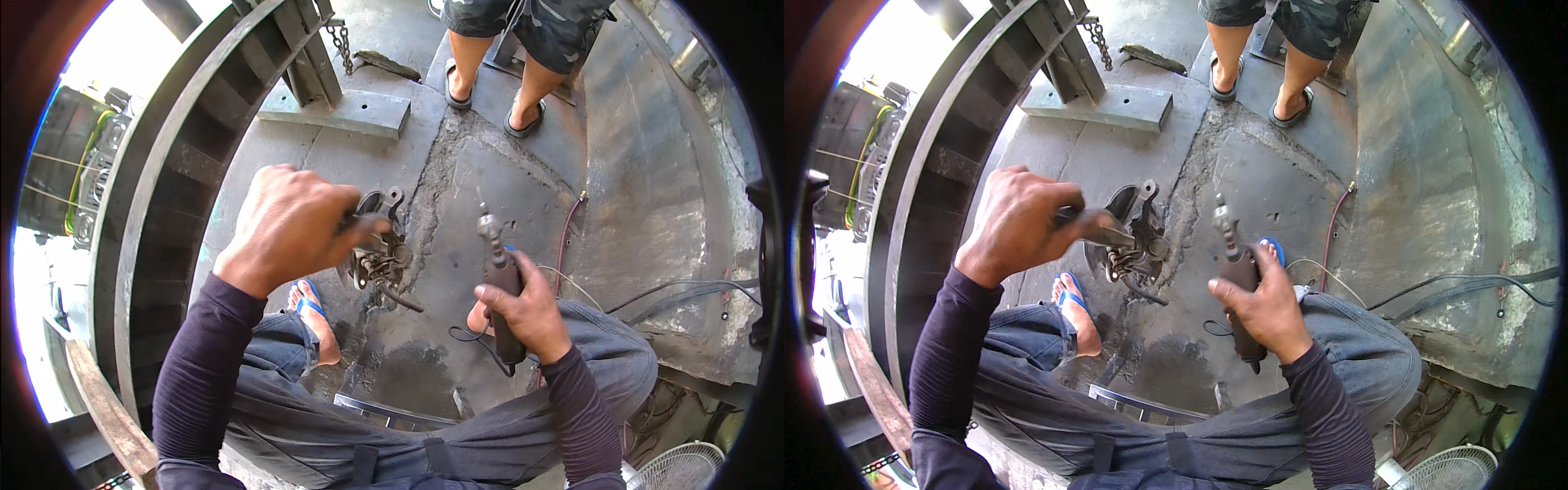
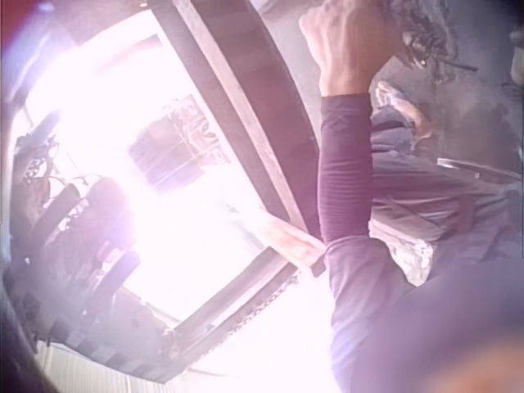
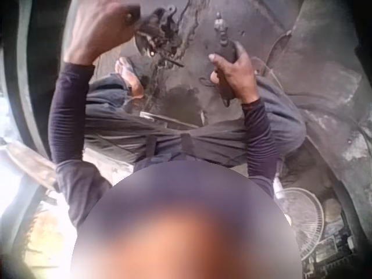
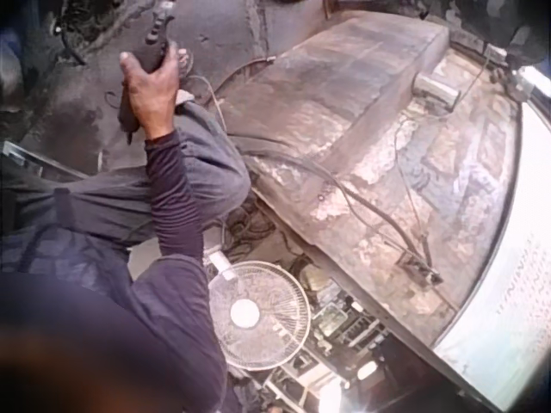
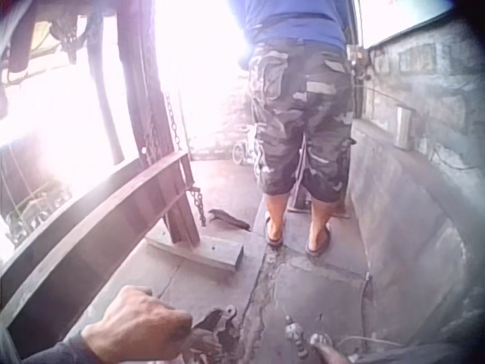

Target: The person uses a handheld rotary tool to grind and clean a metal automotive part, likely a steering knuckle. They hold the part with one hand and operate the tool with the other, rotating the part to access different areas. The person briefly pauses to plug in the tool's power cord before resuming work.

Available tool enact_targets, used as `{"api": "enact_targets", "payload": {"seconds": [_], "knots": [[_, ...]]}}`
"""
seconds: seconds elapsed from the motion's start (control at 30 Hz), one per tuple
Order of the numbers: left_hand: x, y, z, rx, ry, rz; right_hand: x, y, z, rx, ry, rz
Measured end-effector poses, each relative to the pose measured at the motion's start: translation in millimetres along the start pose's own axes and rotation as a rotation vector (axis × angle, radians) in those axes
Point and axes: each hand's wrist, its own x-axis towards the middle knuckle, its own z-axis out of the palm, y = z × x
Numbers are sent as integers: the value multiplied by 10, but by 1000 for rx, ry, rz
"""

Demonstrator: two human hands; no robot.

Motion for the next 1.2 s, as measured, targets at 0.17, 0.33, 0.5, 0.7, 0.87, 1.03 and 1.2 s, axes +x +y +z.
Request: {"api": "enact_targets", "payload": {"seconds": [0.17, 0.33, 0.5, 0.7, 0.87, 1.03, 1.2], "knots": [[-208, -158, 48, 34, 70, 0, 199, 108, 173, -308, -10, -133], [-156, -129, 264, -223, 573, -308, 241, -80, 229, -145, -21, -125], [-137, -678, 471, -1448, 1225, -1055, 251, -52, 132, -301, 92, -213], [-480, -901, 606, -1587, 1116, -1290, 502, 70, 344, -544, -23, -99], [-255, -416, 422, -1561, 940, -1032, 646, -181, 429, -874, -269, -99], [42, -384, 414, -1672, 921, -992, 878, -448, 240, -1208, -270, -224], [10, -472, 497, -1727, 933, -937, 1244, -702, 216, -1506, -358, -282]]}}
